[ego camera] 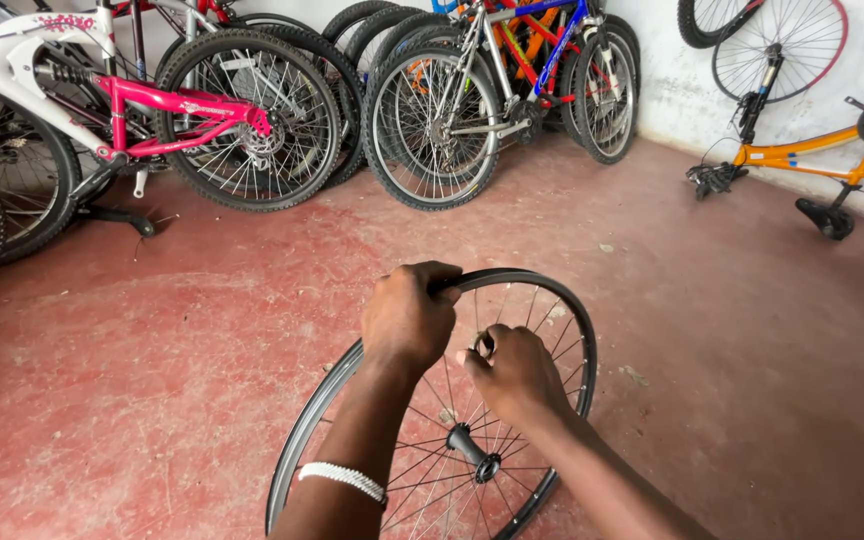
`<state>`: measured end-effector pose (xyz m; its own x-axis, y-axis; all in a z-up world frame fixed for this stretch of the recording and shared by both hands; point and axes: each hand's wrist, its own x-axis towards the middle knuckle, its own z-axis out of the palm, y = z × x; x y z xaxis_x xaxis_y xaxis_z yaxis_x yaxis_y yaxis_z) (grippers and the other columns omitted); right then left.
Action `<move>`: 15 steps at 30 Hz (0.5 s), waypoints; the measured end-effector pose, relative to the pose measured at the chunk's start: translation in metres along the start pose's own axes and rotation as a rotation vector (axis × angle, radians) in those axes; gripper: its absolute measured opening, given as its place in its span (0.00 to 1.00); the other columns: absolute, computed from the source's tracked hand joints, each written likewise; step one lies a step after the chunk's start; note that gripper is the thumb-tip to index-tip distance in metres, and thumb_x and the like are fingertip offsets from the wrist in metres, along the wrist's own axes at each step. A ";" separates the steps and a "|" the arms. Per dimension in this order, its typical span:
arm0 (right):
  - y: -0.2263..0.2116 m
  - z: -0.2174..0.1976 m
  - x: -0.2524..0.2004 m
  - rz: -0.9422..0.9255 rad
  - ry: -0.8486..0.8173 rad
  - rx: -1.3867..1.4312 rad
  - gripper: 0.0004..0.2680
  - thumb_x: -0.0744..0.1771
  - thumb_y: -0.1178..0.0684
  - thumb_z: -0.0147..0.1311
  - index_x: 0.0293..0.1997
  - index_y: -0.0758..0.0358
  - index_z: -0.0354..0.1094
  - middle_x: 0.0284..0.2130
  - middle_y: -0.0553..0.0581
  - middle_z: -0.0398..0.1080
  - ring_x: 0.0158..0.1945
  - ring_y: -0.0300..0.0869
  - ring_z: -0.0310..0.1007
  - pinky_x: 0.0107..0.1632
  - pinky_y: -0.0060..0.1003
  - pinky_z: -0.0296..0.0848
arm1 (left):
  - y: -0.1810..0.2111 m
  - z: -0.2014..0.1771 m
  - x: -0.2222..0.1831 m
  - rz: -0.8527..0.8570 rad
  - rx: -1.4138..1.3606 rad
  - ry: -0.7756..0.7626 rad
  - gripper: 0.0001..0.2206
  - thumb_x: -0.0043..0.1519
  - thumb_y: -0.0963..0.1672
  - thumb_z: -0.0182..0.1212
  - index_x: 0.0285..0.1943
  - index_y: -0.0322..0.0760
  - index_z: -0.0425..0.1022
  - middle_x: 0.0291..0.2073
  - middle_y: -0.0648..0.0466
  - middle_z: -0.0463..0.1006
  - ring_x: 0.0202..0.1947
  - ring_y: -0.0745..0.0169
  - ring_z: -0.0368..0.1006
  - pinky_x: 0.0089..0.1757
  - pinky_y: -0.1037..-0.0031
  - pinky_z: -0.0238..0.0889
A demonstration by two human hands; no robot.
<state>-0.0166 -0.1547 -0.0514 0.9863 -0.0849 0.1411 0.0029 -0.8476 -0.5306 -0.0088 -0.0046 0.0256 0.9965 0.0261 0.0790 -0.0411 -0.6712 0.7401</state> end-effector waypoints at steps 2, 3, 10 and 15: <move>0.007 -0.006 0.003 0.086 -0.019 0.158 0.09 0.63 0.50 0.60 0.41 0.62 0.76 0.32 0.64 0.78 0.41 0.57 0.82 0.42 0.49 0.79 | 0.002 -0.008 -0.002 0.008 -0.012 0.000 0.13 0.62 0.46 0.61 0.54 0.61 0.83 0.45 0.52 0.86 0.54 0.47 0.78 0.55 0.56 0.71; 0.012 -0.007 0.002 0.176 -0.047 0.317 0.07 0.62 0.53 0.62 0.41 0.59 0.77 0.30 0.61 0.80 0.40 0.51 0.83 0.43 0.44 0.79 | 0.002 -0.010 -0.006 0.008 -0.022 -0.005 0.13 0.62 0.46 0.62 0.55 0.59 0.83 0.46 0.50 0.86 0.55 0.45 0.78 0.55 0.55 0.71; 0.033 -0.013 0.019 0.156 0.000 0.796 0.12 0.64 0.63 0.61 0.53 0.73 0.72 0.34 0.67 0.75 0.32 0.47 0.79 0.27 0.33 0.81 | 0.004 -0.012 -0.008 0.032 -0.141 -0.023 0.13 0.60 0.44 0.63 0.49 0.60 0.86 0.44 0.55 0.87 0.56 0.47 0.77 0.57 0.57 0.69; 0.030 -0.014 0.018 0.176 0.080 0.739 0.12 0.70 0.57 0.52 0.60 0.69 0.70 0.41 0.66 0.77 0.42 0.45 0.81 0.39 0.35 0.81 | 0.003 -0.009 -0.006 0.066 -0.163 -0.050 0.12 0.60 0.44 0.63 0.49 0.58 0.86 0.45 0.54 0.87 0.57 0.46 0.76 0.58 0.56 0.68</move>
<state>-0.0007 -0.1892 -0.0531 0.9675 -0.2483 0.0478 -0.0161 -0.2491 -0.9683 -0.0155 0.0000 0.0335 0.9934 -0.0535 0.1013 -0.1141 -0.5409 0.8333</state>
